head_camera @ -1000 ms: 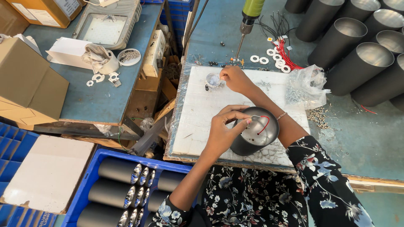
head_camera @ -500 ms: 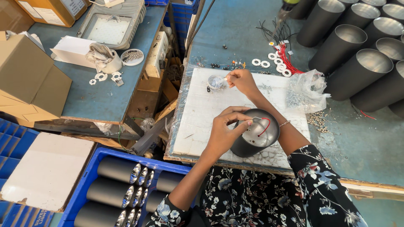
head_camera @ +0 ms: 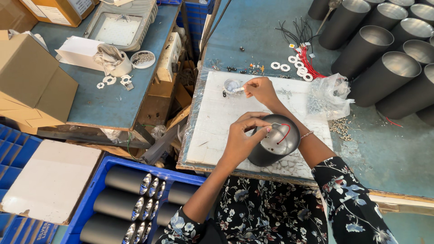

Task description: The person assembles LED light fixtures by inserting LED modules into cylindrical metal housings. They use a green power drill to secure the components and connect red and black wires to the LEDs. The person also places white plastic washers over the LED modules and secures them inside the housings.

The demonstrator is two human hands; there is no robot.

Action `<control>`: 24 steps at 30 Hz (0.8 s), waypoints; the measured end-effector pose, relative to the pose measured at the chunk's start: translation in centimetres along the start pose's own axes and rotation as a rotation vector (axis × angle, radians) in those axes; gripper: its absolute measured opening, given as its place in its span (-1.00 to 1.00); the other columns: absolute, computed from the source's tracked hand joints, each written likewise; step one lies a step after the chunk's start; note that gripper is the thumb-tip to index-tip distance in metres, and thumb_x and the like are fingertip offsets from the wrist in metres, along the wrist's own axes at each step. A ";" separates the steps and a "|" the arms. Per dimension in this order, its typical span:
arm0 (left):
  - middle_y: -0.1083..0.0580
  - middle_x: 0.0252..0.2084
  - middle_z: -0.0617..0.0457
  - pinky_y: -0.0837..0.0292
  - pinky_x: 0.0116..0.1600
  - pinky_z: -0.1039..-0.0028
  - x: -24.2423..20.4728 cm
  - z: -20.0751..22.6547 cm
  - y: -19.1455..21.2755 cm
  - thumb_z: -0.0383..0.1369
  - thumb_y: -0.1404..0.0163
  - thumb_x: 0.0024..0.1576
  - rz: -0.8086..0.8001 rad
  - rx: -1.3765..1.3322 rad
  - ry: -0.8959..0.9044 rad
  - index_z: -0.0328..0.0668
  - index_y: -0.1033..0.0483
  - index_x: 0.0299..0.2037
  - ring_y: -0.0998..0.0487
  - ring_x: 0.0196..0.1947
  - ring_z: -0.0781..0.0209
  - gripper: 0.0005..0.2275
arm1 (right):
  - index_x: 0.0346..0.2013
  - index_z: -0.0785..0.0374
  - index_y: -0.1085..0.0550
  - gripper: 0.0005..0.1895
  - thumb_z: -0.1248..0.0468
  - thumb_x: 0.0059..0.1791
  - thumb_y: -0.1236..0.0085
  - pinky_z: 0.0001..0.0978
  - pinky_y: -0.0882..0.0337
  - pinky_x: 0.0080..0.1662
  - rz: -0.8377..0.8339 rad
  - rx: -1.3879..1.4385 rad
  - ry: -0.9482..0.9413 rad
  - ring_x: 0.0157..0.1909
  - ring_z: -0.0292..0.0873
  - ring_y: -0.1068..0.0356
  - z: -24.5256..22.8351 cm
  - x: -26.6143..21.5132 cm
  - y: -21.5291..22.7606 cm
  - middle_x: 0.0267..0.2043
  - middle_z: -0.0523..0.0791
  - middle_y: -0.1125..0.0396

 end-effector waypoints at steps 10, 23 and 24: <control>-0.54 0.10 -0.06 -0.51 0.12 0.42 0.0 -0.3 -0.2 -0.38 -0.18 0.12 0.013 -0.023 0.007 -0.22 -0.68 -0.16 -0.60 -0.02 0.22 -0.85 | -0.20 0.53 -0.57 -0.74 0.31 -0.01 -0.23 -0.40 -0.58 -0.18 -0.073 0.157 -0.071 -0.33 -0.22 -0.51 -0.1 -0.2 -1.2 -0.35 0.00 -0.49; -0.53 0.10 -0.08 -0.55 0.03 0.49 0.6 -0.9 -0.4 -0.41 -0.20 0.10 0.011 -0.128 0.064 -0.23 -0.70 -0.16 -0.60 -0.05 0.26 -0.85 | -0.09 0.53 -0.53 -0.71 0.30 0.03 -0.21 -0.33 -0.55 0.07 -0.027 0.419 -0.168 -0.12 -0.20 -0.51 -3.2 -2.6 1.3 -0.17 -0.01 -0.47; -0.53 0.10 -0.08 -0.55 0.01 0.50 0.5 -0.9 -0.4 -0.41 -0.21 0.09 0.016 -0.137 0.080 -0.24 -0.70 -0.16 -0.59 -0.07 0.27 -0.85 | -0.08 0.52 -0.53 -0.70 0.29 0.03 -0.21 -0.36 -0.54 0.07 -0.029 0.436 -0.177 -0.12 -0.21 -0.50 -3.5 -2.9 1.4 -0.16 -0.02 -0.47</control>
Point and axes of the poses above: each hand's wrist, its own x-axis towards the middle knuckle, its own y-axis out of the back of the hand, z = x × y, the point moved 1 cm from there along x, towards the middle knuckle
